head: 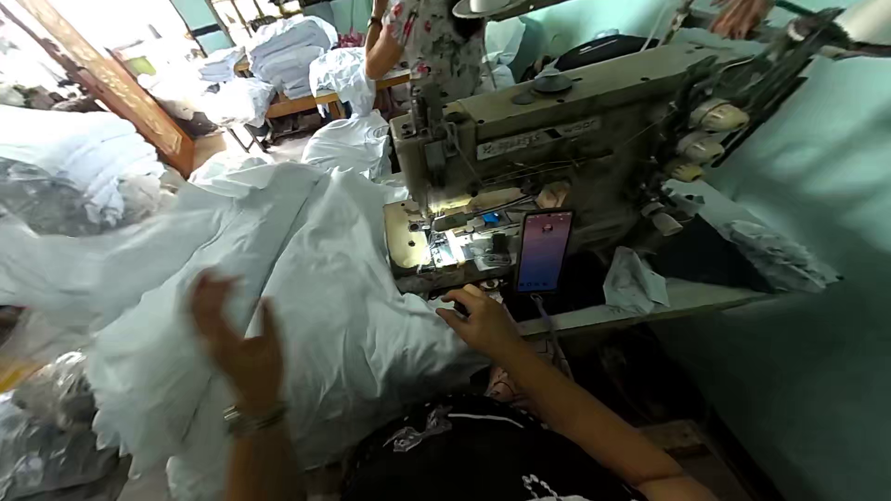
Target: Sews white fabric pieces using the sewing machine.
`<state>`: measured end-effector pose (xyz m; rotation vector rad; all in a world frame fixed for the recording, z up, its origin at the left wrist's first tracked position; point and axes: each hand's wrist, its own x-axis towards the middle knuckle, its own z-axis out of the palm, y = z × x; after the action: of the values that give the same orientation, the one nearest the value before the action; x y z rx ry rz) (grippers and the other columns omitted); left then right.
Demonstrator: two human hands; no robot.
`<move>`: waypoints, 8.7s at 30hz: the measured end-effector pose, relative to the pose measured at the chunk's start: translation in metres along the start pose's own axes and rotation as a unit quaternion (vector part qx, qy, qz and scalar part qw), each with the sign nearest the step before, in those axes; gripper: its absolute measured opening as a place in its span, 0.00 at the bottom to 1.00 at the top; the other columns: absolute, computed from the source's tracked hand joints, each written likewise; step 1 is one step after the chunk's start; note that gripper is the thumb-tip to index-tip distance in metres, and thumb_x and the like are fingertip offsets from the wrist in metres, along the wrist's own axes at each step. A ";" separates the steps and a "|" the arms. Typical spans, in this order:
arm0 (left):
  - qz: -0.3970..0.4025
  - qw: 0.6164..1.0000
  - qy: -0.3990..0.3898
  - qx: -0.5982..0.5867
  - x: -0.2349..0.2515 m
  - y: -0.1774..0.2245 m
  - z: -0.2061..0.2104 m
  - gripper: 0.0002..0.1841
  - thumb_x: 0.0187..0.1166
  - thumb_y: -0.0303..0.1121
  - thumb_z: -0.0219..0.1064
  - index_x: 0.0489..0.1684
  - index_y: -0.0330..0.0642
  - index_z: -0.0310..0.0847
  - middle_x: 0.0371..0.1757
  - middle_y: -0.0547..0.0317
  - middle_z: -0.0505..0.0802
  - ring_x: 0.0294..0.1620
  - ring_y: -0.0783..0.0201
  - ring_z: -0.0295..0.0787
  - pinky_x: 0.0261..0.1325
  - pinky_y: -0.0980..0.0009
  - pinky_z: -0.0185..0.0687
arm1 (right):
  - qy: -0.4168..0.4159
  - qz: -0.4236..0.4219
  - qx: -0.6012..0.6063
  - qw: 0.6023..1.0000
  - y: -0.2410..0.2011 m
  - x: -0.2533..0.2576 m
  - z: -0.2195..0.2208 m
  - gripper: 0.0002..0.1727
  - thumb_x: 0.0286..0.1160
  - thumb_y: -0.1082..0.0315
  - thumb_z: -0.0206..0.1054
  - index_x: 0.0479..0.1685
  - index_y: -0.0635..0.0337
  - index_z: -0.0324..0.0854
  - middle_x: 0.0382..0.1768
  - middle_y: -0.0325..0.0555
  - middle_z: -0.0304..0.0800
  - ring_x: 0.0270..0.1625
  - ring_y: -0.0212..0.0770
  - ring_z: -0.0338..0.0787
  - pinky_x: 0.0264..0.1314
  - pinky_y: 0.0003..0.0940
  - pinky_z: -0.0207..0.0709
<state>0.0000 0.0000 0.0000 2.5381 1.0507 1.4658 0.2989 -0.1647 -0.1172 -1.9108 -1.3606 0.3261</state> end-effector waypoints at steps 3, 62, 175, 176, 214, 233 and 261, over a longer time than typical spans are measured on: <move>0.015 0.975 -0.152 -0.161 -0.048 0.031 0.077 0.13 0.78 0.27 0.68 0.55 0.31 0.89 0.69 0.39 0.87 0.61 0.56 0.91 0.61 0.63 0.91 | -0.121 0.024 -0.035 0.992 -0.007 0.004 -0.001 0.29 0.79 0.41 0.66 0.66 0.55 0.87 0.56 0.55 0.90 0.56 0.54 0.91 0.61 0.57 0.83; -0.097 0.928 -0.239 -0.269 -0.071 0.084 0.055 0.12 0.69 0.21 0.70 0.49 0.31 0.84 0.46 0.49 0.93 0.45 0.61 0.92 0.52 0.63 0.89 | -0.068 -0.104 0.278 0.953 -0.067 -0.033 -0.022 0.19 0.64 0.62 0.79 0.54 0.58 0.87 0.29 0.31 0.90 0.27 0.23 0.85 0.32 0.23 0.82; 0.408 0.913 -0.016 0.007 0.112 0.072 0.105 0.07 0.79 0.32 0.68 0.36 0.37 0.82 0.36 0.45 0.91 0.36 0.50 0.92 0.39 0.59 0.88 | 0.015 -0.023 0.101 0.995 -0.027 0.073 -0.062 0.15 0.74 0.72 0.59 0.48 0.68 0.89 0.39 0.56 0.91 0.42 0.47 0.88 0.50 0.48 0.80; 0.433 0.901 0.018 0.021 0.114 0.078 0.095 0.07 0.80 0.31 0.67 0.35 0.39 0.79 0.34 0.47 0.88 0.35 0.51 0.89 0.38 0.60 0.85 | 0.019 -0.024 0.103 0.994 -0.026 0.075 -0.061 0.14 0.75 0.69 0.61 0.48 0.67 0.90 0.39 0.54 0.91 0.42 0.46 0.88 0.51 0.47 0.81; 0.313 0.788 -0.513 0.130 0.114 0.147 0.070 0.14 0.84 0.39 0.64 0.41 0.36 0.87 0.50 0.43 0.89 0.45 0.46 0.90 0.44 0.46 0.85 | -0.013 -0.137 0.269 0.953 0.004 0.037 -0.037 0.09 0.70 0.62 0.78 0.35 0.58 0.93 0.41 0.37 0.94 0.43 0.23 0.88 0.48 0.19 0.82; 0.269 0.782 -0.546 0.137 0.100 0.161 0.063 0.11 0.87 0.31 0.59 0.60 0.38 0.79 0.45 0.41 0.89 0.44 0.40 0.91 0.43 0.43 0.85 | -0.015 -0.116 0.254 0.960 0.001 0.034 -0.035 0.11 0.70 0.59 0.78 0.35 0.58 0.92 0.36 0.36 0.92 0.36 0.21 0.85 0.42 0.18 0.79; 0.304 0.852 -0.425 0.042 0.077 0.143 0.084 0.19 0.79 0.49 0.69 0.29 0.42 0.89 0.55 0.54 0.91 0.62 0.50 0.82 0.61 0.49 0.75 | 0.001 -0.125 0.280 0.952 0.001 0.029 -0.041 0.09 0.69 0.63 0.79 0.42 0.58 0.93 0.40 0.36 0.92 0.36 0.22 0.85 0.40 0.18 0.80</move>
<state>0.1675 -0.0420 0.0598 3.1782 0.1706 0.1414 0.3359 -0.1568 -0.0840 -1.2581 -1.3146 0.5182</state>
